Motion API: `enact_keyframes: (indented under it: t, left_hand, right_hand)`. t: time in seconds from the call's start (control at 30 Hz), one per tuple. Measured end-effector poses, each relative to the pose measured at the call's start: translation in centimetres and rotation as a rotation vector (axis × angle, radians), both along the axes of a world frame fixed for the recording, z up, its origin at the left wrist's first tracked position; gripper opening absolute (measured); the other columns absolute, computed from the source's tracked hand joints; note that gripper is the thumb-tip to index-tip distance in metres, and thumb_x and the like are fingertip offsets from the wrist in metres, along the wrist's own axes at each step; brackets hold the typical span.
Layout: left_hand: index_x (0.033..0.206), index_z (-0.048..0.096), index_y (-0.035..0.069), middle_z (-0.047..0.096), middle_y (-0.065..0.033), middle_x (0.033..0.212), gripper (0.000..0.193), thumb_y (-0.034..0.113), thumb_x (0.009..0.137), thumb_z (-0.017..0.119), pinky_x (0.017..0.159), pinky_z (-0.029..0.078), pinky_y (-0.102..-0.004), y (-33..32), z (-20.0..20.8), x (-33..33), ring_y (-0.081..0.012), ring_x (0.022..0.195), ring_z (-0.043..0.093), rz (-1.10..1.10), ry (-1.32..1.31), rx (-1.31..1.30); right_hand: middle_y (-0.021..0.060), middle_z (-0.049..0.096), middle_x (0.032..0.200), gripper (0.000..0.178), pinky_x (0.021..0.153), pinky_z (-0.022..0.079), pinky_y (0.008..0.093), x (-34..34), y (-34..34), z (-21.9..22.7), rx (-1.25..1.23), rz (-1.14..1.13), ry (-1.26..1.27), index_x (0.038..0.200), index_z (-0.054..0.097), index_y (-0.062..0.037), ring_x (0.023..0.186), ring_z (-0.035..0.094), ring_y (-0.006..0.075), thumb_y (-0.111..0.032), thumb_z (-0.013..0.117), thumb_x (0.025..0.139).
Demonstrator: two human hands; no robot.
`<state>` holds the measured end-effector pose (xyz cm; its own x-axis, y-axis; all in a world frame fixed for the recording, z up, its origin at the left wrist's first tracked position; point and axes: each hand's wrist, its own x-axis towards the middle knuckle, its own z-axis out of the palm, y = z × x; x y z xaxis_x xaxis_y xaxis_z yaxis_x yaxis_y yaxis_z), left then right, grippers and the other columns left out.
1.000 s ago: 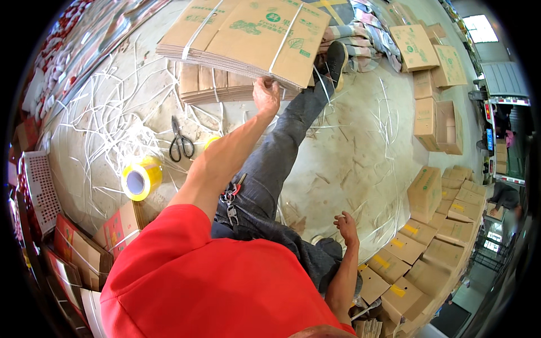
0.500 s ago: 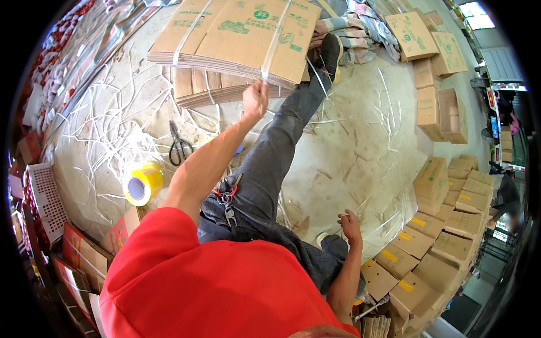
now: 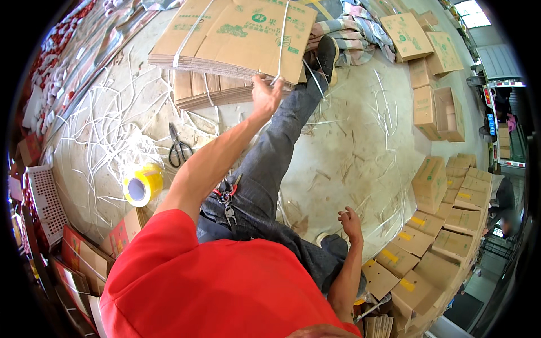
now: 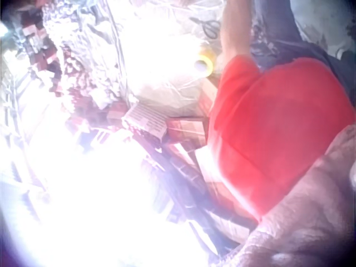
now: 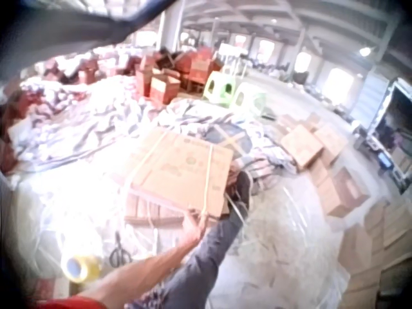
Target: The person sits on the floor and repeatedly folds flat cardboard sheets into small boxes. They use a handheld tape dispenser to seal the box seams and place the finished boxes into a pile nearby.
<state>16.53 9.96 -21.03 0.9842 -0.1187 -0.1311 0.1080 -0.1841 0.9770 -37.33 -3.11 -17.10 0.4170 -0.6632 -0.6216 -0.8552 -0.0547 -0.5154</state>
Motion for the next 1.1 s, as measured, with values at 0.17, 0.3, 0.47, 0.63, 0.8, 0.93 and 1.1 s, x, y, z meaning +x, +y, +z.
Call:
enact_keyframes:
  t: [0.17, 0.3, 0.47, 0.63, 0.8, 0.93, 1.1]
  left_hand:
    - [0.098, 0.068, -0.005, 0.068, -0.0214, 0.087, 0.038, 0.033, 0.095, 0.066, 0.072, 0.054, -0.0475, -2.6, 0.3, 0.7, -0.0322, 0.078, 0.069, 0.050, 0.090, -0.027]
    - [0.086, 0.070, 0.001, 0.069, -0.0249, 0.081, 0.034, 0.025, 0.102, 0.052, 0.081, 0.052, -0.0490, 0.1, 3.0, 0.8, -0.0432, 0.086, 0.069, -0.156, -0.232, 0.076]
    - [0.097, 0.064, 0.001, 0.067, -0.0235, 0.088, 0.028, 0.024, 0.107, 0.050, 0.079, 0.050, -0.0500, 1.2, 13.1, 2.7, -0.0453, 0.085, 0.064, -0.347, -0.557, -0.183]
    - [0.098, 0.065, 0.003, 0.064, -0.0231, 0.088, 0.024, 0.023, 0.105, 0.053, 0.075, 0.048, -0.0510, -2.4, 20.7, 2.7, -0.0423, 0.082, 0.062, -0.566, -0.636, -0.240]
    - [0.093, 0.068, 0.008, 0.060, -0.0161, 0.090, 0.010, 0.013, 0.088, 0.060, 0.074, 0.047, -0.0480, -3.6, 24.4, 0.1, -0.0397, 0.085, 0.058, -0.378, -1.281, -0.044]
    - [0.095, 0.064, 0.000, 0.062, -0.0186, 0.103, 0.018, 0.018, 0.091, 0.060, 0.090, 0.049, -0.0498, -4.5, 29.1, -9.5, -0.0397, 0.099, 0.058, -1.161, -1.315, -0.473]
    - [0.080, 0.060, 0.003, 0.058, -0.0142, 0.086, 0.023, 0.024, 0.089, 0.062, 0.081, 0.049, -0.0486, -1.3, 29.7, -22.6, -0.0328, 0.089, 0.062, -1.509, -1.053, -0.658]
  right_hand:
    - [0.0171, 0.073, 0.120, 0.060, 0.085, 0.055, 0.0336, -0.2, -0.2, -0.2, 0.003, 0.011, -0.018, 0.151, 0.044, 0.0086, 0.097, 0.071, 0.0221, -0.020, 0.059, 0.101]
    - [0.0176, 0.073, 0.121, 0.060, 0.085, 0.055, 0.0342, -0.2, -0.3, -0.1, -0.014, 0.017, -0.015, 0.151, 0.044, 0.0091, 0.098, 0.071, 0.0227, -0.021, 0.058, 0.101]
    - [0.0181, 0.073, 0.121, 0.060, 0.085, 0.055, 0.0337, 0.2, 0.2, 0.4, -0.028, 0.039, -0.015, 0.151, 0.044, 0.0086, 0.099, 0.072, 0.0229, -0.022, 0.058, 0.101]
    - [0.0172, 0.074, 0.120, 0.060, 0.085, 0.055, 0.0330, -0.5, -0.3, -0.5, -0.005, 0.016, -0.027, 0.151, 0.045, 0.0077, 0.098, 0.072, 0.0228, -0.022, 0.059, 0.101]
    - [0.0189, 0.072, 0.124, 0.061, 0.085, 0.056, 0.0353, 0.6, 0.2, 0.6, -0.049, 0.013, 0.009, 0.152, 0.043, 0.0063, 0.097, 0.073, 0.0258, -0.023, 0.061, 0.102]
    - [0.0203, 0.063, 0.139, 0.060, 0.097, 0.052, 0.0364, 9.2, 2.4, 5.1, -0.637, 0.164, -0.365, 0.153, 0.042, 0.0032, 0.116, 0.067, 0.0298, -0.027, 0.060, 0.104]
    - [0.0150, 0.059, 0.126, 0.047, 0.094, 0.049, 0.0345, 20.8, 2.3, 12.3, -0.752, 0.104, -1.089, 0.141, 0.047, 0.0002, 0.112, 0.061, 0.0256, -0.032, 0.052, 0.108]
